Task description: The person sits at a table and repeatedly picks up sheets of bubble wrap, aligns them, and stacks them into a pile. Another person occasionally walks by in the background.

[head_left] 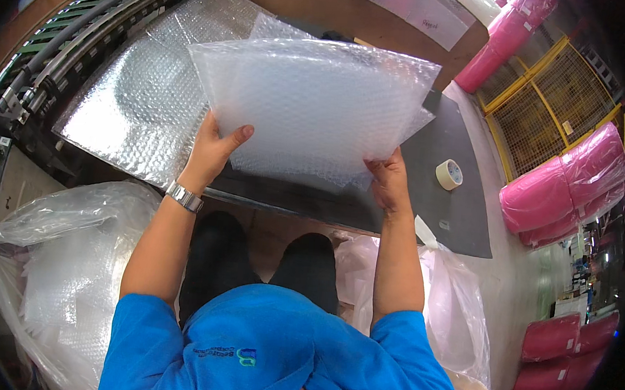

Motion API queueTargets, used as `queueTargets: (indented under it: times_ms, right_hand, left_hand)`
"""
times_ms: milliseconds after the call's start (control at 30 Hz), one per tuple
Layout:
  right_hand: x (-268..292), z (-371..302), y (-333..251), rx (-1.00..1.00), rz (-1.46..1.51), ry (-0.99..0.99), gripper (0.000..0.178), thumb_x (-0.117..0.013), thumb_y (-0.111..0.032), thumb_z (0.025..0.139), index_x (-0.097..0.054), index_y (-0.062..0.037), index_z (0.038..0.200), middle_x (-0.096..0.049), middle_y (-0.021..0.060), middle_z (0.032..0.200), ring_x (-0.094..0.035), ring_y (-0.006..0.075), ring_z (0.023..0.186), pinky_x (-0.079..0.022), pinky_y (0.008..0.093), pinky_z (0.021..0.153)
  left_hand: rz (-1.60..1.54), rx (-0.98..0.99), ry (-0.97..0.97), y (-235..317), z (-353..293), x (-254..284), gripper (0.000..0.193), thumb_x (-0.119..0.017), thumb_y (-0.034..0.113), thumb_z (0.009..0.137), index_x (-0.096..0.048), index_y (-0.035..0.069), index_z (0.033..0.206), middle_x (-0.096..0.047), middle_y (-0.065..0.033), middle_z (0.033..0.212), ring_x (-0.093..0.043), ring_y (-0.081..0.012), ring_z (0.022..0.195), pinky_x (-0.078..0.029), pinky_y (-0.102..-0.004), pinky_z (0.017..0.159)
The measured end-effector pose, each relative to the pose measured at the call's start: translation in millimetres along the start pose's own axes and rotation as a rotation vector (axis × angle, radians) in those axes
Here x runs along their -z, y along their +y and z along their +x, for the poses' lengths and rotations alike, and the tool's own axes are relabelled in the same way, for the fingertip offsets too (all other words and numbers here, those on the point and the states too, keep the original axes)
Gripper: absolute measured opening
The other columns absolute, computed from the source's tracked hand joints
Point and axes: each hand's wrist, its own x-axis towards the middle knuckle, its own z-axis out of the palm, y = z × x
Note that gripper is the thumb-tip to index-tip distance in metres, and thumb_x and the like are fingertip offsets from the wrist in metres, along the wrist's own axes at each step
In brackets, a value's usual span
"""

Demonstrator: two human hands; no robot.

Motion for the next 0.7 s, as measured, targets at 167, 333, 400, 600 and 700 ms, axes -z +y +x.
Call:
queueTargets:
  times_ms: [167, 333, 400, 600, 700]
  right_hand:
    - [29.8, -28.8, 16.8, -0.137, -0.142, -0.169, 0.083, -0.075, -0.019, 0.061, -0.028, -0.0051, 0.128, -0.040, 0.0070, 0.121, -0.036, 0.0204, 0.113, -0.031, 0.0298, 0.092]
    - [1.4, -33.7, 12.6, -0.079, 0.022, 0.136, 0.079, -0.075, -0.023, 0.062, -0.032, -0.0036, 0.125, -0.043, 0.0080, 0.118, -0.037, 0.0205, 0.112, -0.029, 0.0325, 0.094]
    - [0.3, -32.0, 2.2, -0.003, -0.014, 0.152, 0.077, -0.075, -0.023, 0.063, -0.033, -0.0042, 0.124, -0.045, 0.0074, 0.116, -0.039, 0.0203, 0.110, -0.030, 0.0330, 0.093]
    - [15.4, -34.4, 15.4, -0.230, 0.078, 0.211, 0.073, -0.072, -0.028, 0.066, -0.032, -0.0135, 0.126, -0.047, 0.0062, 0.112, -0.042, 0.0185, 0.105, -0.036, 0.0310, 0.086]
    - [-4.8, -34.3, 5.9, 0.040, 0.188, 0.238, 0.077, -0.070, -0.035, 0.068, -0.027, -0.0170, 0.128, -0.044, 0.0068, 0.116, -0.041, 0.0173, 0.107, -0.039, 0.0340, 0.085]
  left_hand:
    - [0.098, -0.090, -0.004, -25.8, -16.2, -3.0, 0.057, -0.069, 0.021, 0.072, -0.039, 0.001, 0.116, -0.049, -0.0103, 0.110, -0.046, -0.0195, 0.103, -0.036, -0.0314, 0.089]
    - [-0.086, -0.048, 0.047, -33.0, -25.3, -18.0, 0.052, -0.067, 0.016, 0.073, -0.039, 0.002, 0.115, -0.050, -0.0081, 0.107, -0.047, -0.0175, 0.100, -0.038, -0.0300, 0.086]
    - [-0.230, -0.028, 0.047, -20.2, -26.7, -25.3, 0.050, -0.066, 0.011, 0.074, -0.039, 0.002, 0.115, -0.050, -0.0084, 0.110, -0.045, -0.0174, 0.103, -0.036, -0.0305, 0.088]
    - [-0.315, 0.066, 0.024, -34.3, -37.6, -29.9, 0.053, -0.066, 0.013, 0.074, -0.037, 0.004, 0.117, -0.048, -0.0070, 0.112, -0.044, -0.0178, 0.104, -0.035, -0.0319, 0.090]
    - [-0.469, 0.083, 0.099, -34.2, -42.1, -33.7, 0.053, -0.065, 0.014, 0.075, -0.036, 0.005, 0.119, -0.046, -0.0074, 0.115, -0.043, -0.0200, 0.106, -0.035, -0.0340, 0.091]
